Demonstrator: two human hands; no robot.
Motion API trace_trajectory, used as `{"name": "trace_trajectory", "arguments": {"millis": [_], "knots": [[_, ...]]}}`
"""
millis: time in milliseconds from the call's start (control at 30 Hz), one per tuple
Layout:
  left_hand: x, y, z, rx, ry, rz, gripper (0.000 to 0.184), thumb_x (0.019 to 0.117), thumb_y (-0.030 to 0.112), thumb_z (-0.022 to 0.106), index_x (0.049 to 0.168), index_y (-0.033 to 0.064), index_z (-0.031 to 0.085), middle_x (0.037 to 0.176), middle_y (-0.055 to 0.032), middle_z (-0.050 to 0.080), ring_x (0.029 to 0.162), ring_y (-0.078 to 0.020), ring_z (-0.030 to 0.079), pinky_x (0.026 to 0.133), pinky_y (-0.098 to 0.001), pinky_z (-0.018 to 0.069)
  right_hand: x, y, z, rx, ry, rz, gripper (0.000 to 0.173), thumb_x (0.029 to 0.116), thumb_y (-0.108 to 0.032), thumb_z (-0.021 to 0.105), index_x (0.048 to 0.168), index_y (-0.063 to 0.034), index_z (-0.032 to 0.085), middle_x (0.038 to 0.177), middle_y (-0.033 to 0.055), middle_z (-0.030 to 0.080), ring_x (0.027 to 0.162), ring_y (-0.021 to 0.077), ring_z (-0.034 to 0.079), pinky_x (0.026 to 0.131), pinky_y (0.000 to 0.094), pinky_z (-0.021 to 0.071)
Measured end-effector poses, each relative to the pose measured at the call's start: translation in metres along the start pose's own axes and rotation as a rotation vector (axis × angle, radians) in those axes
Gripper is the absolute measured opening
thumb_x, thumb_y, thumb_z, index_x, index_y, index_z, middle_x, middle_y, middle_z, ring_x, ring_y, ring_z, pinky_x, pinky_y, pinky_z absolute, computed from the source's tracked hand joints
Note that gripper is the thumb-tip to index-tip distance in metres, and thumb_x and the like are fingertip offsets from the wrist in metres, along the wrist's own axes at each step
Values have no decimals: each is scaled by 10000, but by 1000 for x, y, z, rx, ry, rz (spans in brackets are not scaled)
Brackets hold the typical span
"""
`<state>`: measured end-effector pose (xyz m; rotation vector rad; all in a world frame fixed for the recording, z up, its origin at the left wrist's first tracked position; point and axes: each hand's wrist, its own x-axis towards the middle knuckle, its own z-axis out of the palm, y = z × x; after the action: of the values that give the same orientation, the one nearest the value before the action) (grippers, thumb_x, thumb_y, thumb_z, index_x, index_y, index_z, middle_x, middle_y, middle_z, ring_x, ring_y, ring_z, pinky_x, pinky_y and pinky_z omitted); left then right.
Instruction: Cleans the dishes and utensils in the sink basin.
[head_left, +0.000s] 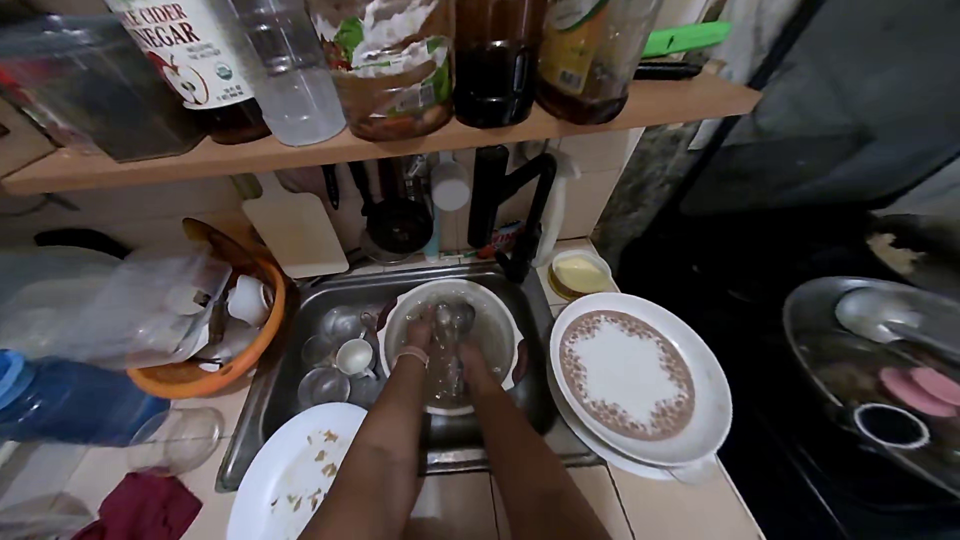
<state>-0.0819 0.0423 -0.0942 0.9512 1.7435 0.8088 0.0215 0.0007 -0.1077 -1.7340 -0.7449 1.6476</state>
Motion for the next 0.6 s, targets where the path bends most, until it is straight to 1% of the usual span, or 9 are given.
{"name": "trace_trajectory", "arguments": {"millis": [67, 100, 133, 200, 233, 300, 400, 467, 600], "knots": [[10, 2, 1, -111, -72, 103, 516, 1049, 300, 600, 1432, -34, 511, 1407, -256, 562, 1268, -329, 571, 1072, -475, 462, 5, 0, 1, 44, -67, -20, 403, 1032, -103, 586, 1404, 33, 512, 1278, 222, 605, 1069, 274, 613, 925, 443, 512], [14, 3, 2, -140, -105, 133, 505, 1013, 195, 658, 1437, -29, 500, 1398, -242, 562, 1221, -297, 586, 1036, -441, 484, 7, 0, 2, 66, -89, -17, 370, 1039, -97, 573, 1381, 33, 515, 1186, 185, 616, 953, 221, 620, 840, 384, 529], [17, 3, 2, -153, -110, 144, 471, 990, 115, 674, 1408, -36, 519, 1340, -229, 588, 1117, -258, 612, 962, -400, 511, 8, 0, 4, 102, -94, -13, 321, 1047, -91, 553, 1339, 40, 522, 1071, 148, 612, 831, 176, 613, 746, 331, 536], [21, 1, 4, -161, -63, 101, 340, 1009, 48, 619, 1325, -63, 561, 1147, -190, 641, 866, -181, 620, 784, -328, 540, 8, 0, 4, 162, -66, 7, 287, 1052, -88, 542, 1297, 61, 549, 1024, 154, 611, 794, 182, 595, 727, 332, 528], [21, 1, 4, -147, -38, 58, 310, 1030, 42, 572, 1319, -67, 547, 1085, -177, 638, 799, -166, 610, 731, -309, 538, 8, 0, 5, 189, -38, 19, 264, 1047, -81, 542, 1273, 55, 558, 999, 140, 591, 788, 180, 563, 720, 329, 504], [17, -2, 3, -37, -24, -5, 339, 1055, 51, 510, 1374, -62, 504, 1159, -218, 628, 908, -229, 628, 824, -363, 541, 7, 1, 5, 255, 27, 58, 228, 1036, -65, 551, 1236, 42, 568, 972, 121, 580, 785, 169, 548, 711, 319, 493], [4, -3, -1, 267, -110, -96, 430, 1056, 81, 511, 1450, -77, 439, 1381, -292, 540, 1222, -368, 564, 1032, -487, 459, 0, -2, 2, 171, 87, 92, 311, 1059, -100, 531, 1317, 73, 543, 1202, 219, 590, 1010, 269, 576, 883, 419, 492], [-6, 0, 0, 403, -128, -140, 373, 1066, 102, 498, 1373, -109, 517, 1384, -292, 545, 1261, -376, 544, 1060, -496, 433, -6, -3, 1, 52, 80, 63, 366, 1094, -117, 460, 1380, 106, 506, 1370, 279, 541, 1202, 334, 553, 1023, 460, 450], [-12, 2, -4, 432, -127, -125, 368, 1080, 118, 470, 1348, -125, 536, 1403, -301, 540, 1303, -388, 532, 1088, -501, 420, -10, -5, -1, -34, 95, 76, 380, 1090, -115, 469, 1394, 111, 499, 1434, 295, 505, 1300, 364, 521, 1081, 478, 424]]}}
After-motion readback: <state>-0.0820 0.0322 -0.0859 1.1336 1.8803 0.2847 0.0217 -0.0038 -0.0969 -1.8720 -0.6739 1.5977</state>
